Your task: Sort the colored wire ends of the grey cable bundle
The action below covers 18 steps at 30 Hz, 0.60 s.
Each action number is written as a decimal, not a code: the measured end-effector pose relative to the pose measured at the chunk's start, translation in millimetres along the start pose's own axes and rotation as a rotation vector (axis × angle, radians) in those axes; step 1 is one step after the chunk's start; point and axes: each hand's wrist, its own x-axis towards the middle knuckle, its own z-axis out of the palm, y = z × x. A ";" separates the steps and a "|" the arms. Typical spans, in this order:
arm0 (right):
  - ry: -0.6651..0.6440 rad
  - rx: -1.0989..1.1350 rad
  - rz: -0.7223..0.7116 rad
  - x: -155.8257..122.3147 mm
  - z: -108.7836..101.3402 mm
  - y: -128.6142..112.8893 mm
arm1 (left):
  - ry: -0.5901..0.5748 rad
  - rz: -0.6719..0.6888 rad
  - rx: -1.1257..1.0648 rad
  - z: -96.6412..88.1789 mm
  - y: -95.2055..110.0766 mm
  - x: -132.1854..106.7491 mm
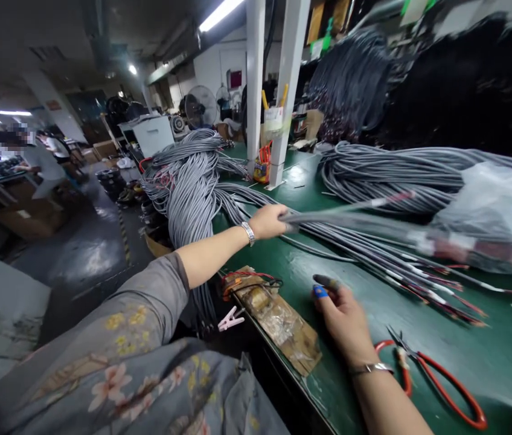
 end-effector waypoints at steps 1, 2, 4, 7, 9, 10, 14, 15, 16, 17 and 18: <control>-0.035 -0.017 0.003 -0.2 -0.2 -0.6 | 0.092 -0.037 -0.150 -8.2 -1.9 1.9; -0.061 -0.032 0.001 -0.4 -0.4 -1.2 | 0.169 -0.065 -0.316 -17.6 -4.0 3.1; -0.078 -0.045 -0.014 -0.8 -0.5 -1.6 | 0.344 -0.060 -0.603 -39.8 -8.5 2.0; -0.082 -0.044 -0.030 -0.6 0.1 0.4 | 0.576 -0.012 -0.794 -80.4 -19.1 -10.0; -0.073 -0.056 -0.034 -0.3 0.9 2.6 | 0.704 0.002 -0.790 -110.0 -30.6 -22.7; -0.060 -0.067 -0.032 -0.3 1.2 3.4 | 0.765 0.011 -0.769 -124.6 -37.8 -29.4; -0.040 -0.065 -0.009 -3.2 2.1 -1.6 | 0.971 0.045 -0.669 -171.7 -71.5 -57.6; -0.035 -0.069 0.009 -4.6 2.3 -5.5 | 1.008 0.055 -0.658 -178.9 -79.5 -66.6; -0.027 -0.065 0.036 -6.2 2.4 -10.0 | 1.043 0.055 -0.651 -184.2 -86.9 -76.9; -0.033 -0.050 0.063 -7.7 2.6 -14.7 | 1.068 0.051 -0.647 -187.4 -93.5 -88.5; -0.017 -0.039 0.090 -9.1 2.8 -19.2 | 1.086 0.047 -0.647 -188.8 -99.3 -101.3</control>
